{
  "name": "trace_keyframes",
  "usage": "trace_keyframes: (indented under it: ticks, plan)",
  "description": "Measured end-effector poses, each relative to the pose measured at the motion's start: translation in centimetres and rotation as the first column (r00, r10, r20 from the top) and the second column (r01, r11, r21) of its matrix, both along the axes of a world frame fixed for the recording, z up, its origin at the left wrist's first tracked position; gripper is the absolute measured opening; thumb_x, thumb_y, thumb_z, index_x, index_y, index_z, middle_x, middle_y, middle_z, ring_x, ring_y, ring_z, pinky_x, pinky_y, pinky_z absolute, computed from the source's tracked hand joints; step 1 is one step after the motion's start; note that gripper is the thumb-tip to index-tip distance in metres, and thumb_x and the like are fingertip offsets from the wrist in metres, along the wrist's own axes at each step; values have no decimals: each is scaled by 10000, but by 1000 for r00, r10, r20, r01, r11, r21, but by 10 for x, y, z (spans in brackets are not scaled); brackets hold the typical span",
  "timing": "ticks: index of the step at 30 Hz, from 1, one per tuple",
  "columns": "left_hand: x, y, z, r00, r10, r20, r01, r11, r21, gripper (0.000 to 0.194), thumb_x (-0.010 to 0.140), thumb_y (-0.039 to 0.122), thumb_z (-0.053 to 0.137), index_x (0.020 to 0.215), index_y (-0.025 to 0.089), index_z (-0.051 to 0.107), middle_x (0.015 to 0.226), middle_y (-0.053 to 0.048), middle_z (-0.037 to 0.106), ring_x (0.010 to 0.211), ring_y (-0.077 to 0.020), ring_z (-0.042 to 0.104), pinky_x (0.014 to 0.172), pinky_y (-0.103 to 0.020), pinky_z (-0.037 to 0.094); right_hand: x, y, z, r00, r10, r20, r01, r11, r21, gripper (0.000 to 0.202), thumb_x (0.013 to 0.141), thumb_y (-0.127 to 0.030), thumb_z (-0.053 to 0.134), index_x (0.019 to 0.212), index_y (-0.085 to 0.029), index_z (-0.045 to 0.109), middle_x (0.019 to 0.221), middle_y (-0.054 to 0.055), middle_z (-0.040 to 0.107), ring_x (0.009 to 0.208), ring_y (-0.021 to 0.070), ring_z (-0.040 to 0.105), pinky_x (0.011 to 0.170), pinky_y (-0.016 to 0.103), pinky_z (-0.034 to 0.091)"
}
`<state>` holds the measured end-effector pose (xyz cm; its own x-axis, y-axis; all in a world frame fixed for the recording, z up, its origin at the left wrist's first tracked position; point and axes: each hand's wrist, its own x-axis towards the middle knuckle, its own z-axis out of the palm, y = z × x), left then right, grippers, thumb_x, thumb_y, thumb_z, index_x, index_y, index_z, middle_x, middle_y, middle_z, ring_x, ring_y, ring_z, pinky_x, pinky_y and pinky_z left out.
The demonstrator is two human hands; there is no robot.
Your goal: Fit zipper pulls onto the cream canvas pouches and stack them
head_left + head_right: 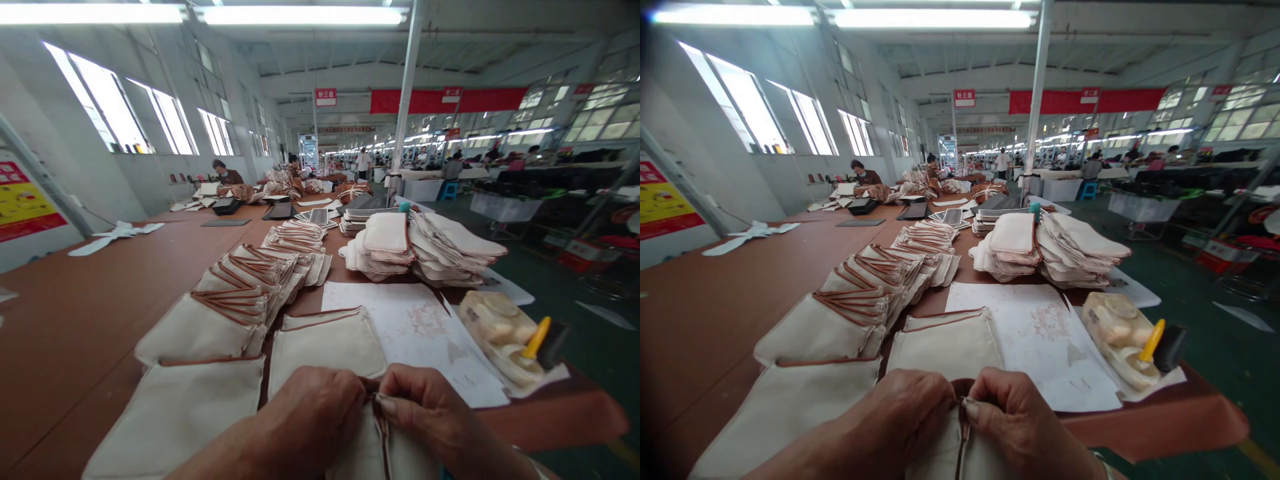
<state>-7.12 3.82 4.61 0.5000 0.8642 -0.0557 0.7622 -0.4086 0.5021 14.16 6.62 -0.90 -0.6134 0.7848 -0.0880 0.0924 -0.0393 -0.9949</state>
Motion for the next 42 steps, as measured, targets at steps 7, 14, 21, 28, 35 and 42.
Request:
trace_keyframes:
  ticks: [7, 14, 21, 28, 35, 42]
  plan:
    - [-6, -5, -12, 972, -12, 233, -9, 996, 88, 149, 793, 87, 549, 870, 175, 642, 748, 6, 651, 614, -93, 538, 564, -177, 376, 4, -6, -4, 998, 16, -53, -21, 995, -102, 356, 848, -467, 661, 813, -114, 696, 759, 37, 628, 680, 142, 488, 604, 233, 364]
    - [8, -11, -22, 995, -69, -73, 94, 893, 440, 186, 855, 140, 477, 802, 162, 654, 714, -53, 677, 587, -165, 619, 551, -259, 423, 0, -17, -1, 992, -66, -104, 44, 978, -205, 377, 816, -471, 707, 822, -94, 705, 706, 21, 604, 619, 113, 444, 579, 223, 340]
    - [20, -15, -42, 997, 75, 8, -67, 820, 568, 196, 828, 102, 432, 727, 186, 577, 640, -18, 616, 519, -170, 580, 501, -277, 415, -6, -22, -11, 985, -137, -108, 106, 961, -257, 435, 782, -535, 728, 848, -105, 717, 728, 35, 627, 621, 122, 460, 554, 220, 340]
    - [10, -8, -38, 969, 8, 246, -114, 902, 417, 159, 844, 87, 477, 762, 173, 582, 680, -13, 633, 576, -125, 597, 541, -209, 430, -5, -22, -9, 973, -179, -143, 129, 945, -300, 401, 758, -510, 761, 826, -116, 724, 681, 8, 602, 585, 105, 438, 550, 213, 327]
    - [6, -9, -42, 957, -95, 274, -58, 863, 502, 159, 902, 102, 499, 893, 161, 646, 799, -38, 703, 668, -125, 644, 635, -196, 485, -8, -19, -11, 959, -198, -202, 130, 943, -306, 400, 759, -492, 770, 843, -102, 733, 692, 17, 617, 588, 99, 436, 561, 214, 332]
    - [18, -9, -55, 986, 107, 129, -155, 870, 469, 175, 834, 111, 479, 778, 179, 631, 723, -43, 678, 597, -173, 640, 554, -251, 486, -11, -21, -20, 966, -213, -144, 151, 924, -351, 434, 788, -516, 736, 884, -94, 703, 699, 29, 626, 592, 109, 457, 545, 216, 339]
